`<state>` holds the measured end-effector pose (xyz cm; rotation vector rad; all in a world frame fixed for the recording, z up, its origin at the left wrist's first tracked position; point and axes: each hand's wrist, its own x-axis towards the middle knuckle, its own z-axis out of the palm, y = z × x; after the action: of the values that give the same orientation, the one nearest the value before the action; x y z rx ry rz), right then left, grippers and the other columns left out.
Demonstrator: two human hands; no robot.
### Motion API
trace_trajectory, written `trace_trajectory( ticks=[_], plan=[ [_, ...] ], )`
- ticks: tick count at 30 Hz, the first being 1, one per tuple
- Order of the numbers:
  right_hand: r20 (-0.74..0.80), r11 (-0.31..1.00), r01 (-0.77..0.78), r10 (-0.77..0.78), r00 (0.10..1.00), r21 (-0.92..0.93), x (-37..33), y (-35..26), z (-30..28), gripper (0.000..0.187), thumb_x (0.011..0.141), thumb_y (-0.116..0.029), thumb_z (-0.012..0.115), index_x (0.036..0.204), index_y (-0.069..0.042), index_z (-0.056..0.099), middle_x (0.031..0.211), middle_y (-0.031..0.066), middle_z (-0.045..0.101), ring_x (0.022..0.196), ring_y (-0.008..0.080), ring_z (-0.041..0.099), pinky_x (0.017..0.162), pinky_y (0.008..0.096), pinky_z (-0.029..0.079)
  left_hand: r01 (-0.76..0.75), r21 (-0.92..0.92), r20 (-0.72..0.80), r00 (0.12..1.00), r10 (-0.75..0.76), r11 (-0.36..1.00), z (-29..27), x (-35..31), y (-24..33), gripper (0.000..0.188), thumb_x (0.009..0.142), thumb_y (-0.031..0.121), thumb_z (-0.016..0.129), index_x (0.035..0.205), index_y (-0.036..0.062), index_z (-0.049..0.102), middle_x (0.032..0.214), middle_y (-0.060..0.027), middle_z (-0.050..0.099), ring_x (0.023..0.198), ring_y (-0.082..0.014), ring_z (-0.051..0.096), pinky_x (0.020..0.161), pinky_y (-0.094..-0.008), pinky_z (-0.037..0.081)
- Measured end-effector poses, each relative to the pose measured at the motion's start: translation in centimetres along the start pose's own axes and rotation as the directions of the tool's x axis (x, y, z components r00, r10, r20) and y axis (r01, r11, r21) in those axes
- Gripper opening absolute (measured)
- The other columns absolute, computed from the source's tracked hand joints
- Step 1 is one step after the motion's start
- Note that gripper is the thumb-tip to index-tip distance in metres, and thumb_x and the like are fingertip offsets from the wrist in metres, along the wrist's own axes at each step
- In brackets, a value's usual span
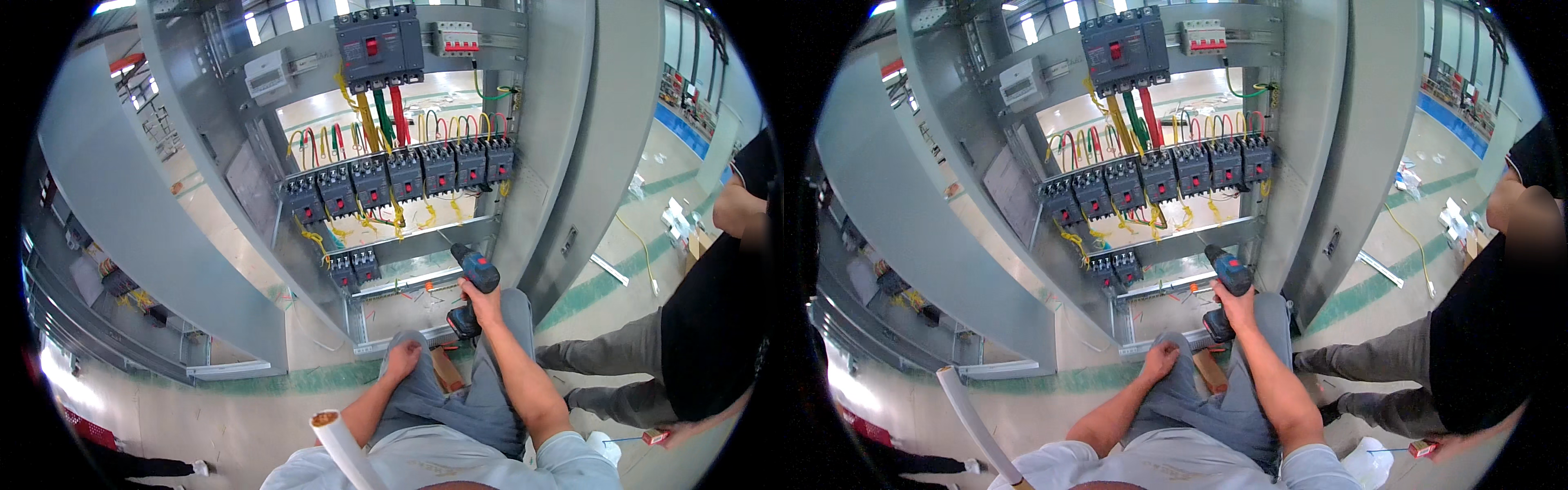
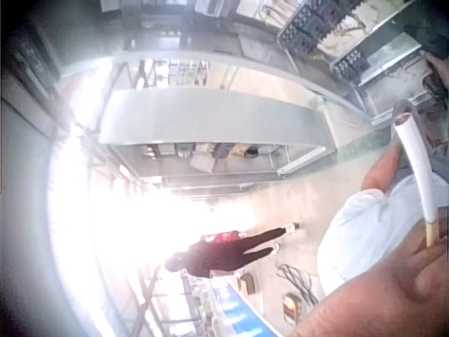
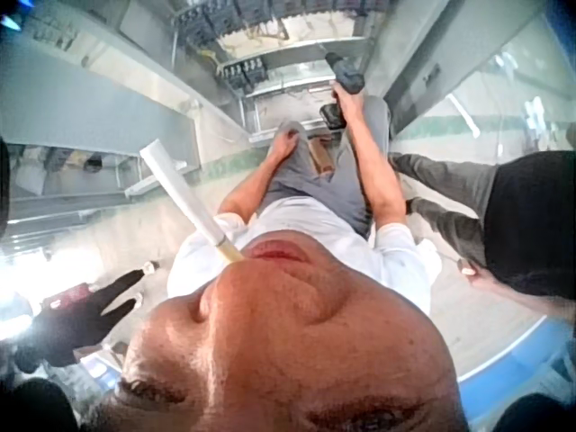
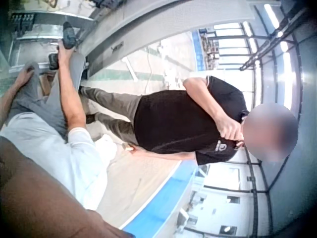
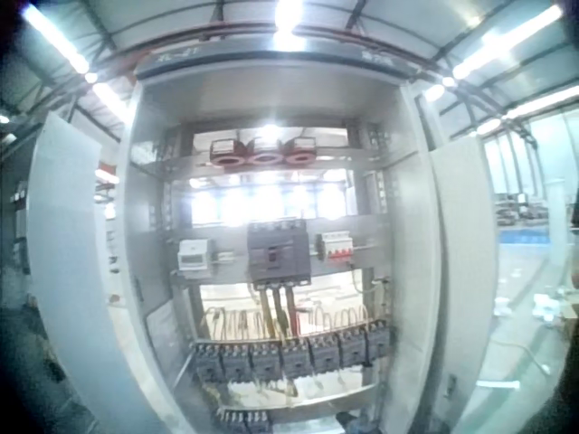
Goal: The person uses a cordless drill to secure components inside an open electrical panel. They repeatedly position wires and tighten screws on multiple circuit breakers while another person stands nearby.
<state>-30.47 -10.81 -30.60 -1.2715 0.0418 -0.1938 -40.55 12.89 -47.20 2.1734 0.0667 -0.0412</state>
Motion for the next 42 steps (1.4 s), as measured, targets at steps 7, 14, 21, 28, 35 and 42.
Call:
trace_trajectory(
  ticks=[7, 14, 21, 28, 35, 42],
  plan=[
    [-0.030, 1.000, 0.006, -0.006, 1.000, -0.004, 0.1, -0.4, -0.1, 0.029, 0.083, -0.016, 0.089, 0.099, 0.000, 0.070, 0.083, 0.0026, 0.069, 0.066, 0.0131, 0.066, 0.059, 0.0289, 0.055, -0.005, -0.085, 0.010, 1.000, 0.006, 0.996, 0.8, 0.5, -0.2, 0.034, 0.093, 0.032, 0.072, 0.112, 0.0037, 0.075, 0.098, -0.0166, 0.078, 0.091, -0.0291, 0.075, 0.085, -0.0411, 0.057],
    [-0.019, 0.994, 0.030, -0.028, 0.999, 0.108, -0.6, -0.4, 1.7, 0.025, 0.084, -0.021, 0.086, 0.092, -0.006, 0.067, 0.077, 0.0005, 0.067, 0.061, 0.0093, 0.062, 0.056, 0.0285, 0.050, 0.000, -0.476, 0.100, 0.994, 0.054, 0.880, -0.2, 0.4, 6.6, 0.030, 0.105, 0.025, 0.067, 0.115, -0.0038, 0.070, 0.090, -0.0037, 0.069, 0.077, -0.0107, 0.063, 0.072, -0.0265, 0.052],
    [0.006, 0.995, -0.011, 0.012, 1.000, -0.095, 0.5, 3.0, -0.4, 0.034, 0.082, -0.022, 0.088, 0.106, -0.004, 0.071, 0.087, 0.0029, 0.072, 0.075, 0.0110, 0.066, 0.068, 0.0296, 0.054, -0.134, -0.759, 0.212, 0.874, 0.437, 0.637, -3.6, -5.4, 34.7, 0.059, 0.107, 0.030, 0.058, 0.155, 0.0012, 0.041, 0.108, -0.0139, 0.069, 0.085, -0.0180, 0.070, 0.067, -0.0306, 0.061],
    [0.054, 0.998, 0.043, -0.041, 0.998, -0.049, -0.5, -1.2, 0.7, 0.025, 0.085, -0.020, 0.087, 0.095, -0.003, 0.071, 0.077, 0.0012, 0.069, 0.066, 0.0105, 0.063, 0.061, 0.0300, 0.051, -0.165, -0.719, 0.350, 0.754, 0.557, 0.675, 0.1, -1.4, 48.2, 0.073, 0.103, 0.034, 0.069, 0.157, -0.0015, 0.036, 0.105, -0.0130, 0.069, 0.076, -0.0148, 0.069, 0.058, -0.0287, 0.058],
    [-0.017, 0.998, 0.043, -0.044, 0.999, -0.036, 0.1, 0.2, -1.3, 0.021, 0.086, -0.014, 0.085, 0.095, -0.003, 0.069, 0.078, 0.0024, 0.069, 0.063, 0.0112, 0.064, 0.059, 0.0298, 0.052, -0.228, -0.778, 0.268, 0.721, 0.639, 0.585, 1.3, -1.6, 48.8, 0.032, 0.102, 0.018, 0.072, 0.124, -0.0034, 0.061, 0.089, -0.0052, 0.070, 0.067, -0.0069, 0.060, 0.059, -0.0245, 0.050],
    [-0.004, 0.965, -0.054, 0.054, 0.999, -0.257, 0.1, -0.6, -1.3, 0.019, 0.091, -0.018, 0.078, 0.097, -0.003, 0.069, 0.084, 0.0046, 0.070, 0.071, 0.0147, 0.067, 0.065, 0.0296, 0.054, -0.114, -0.930, 0.157, 0.735, 0.660, 0.348, -2.6, -0.9, 44.5, 0.021, 0.096, 0.005, 0.076, 0.112, 0.0006, 0.062, 0.102, -0.0069, 0.073, 0.091, -0.0138, 0.073, 0.086, -0.0282, 0.057]
  ],
)
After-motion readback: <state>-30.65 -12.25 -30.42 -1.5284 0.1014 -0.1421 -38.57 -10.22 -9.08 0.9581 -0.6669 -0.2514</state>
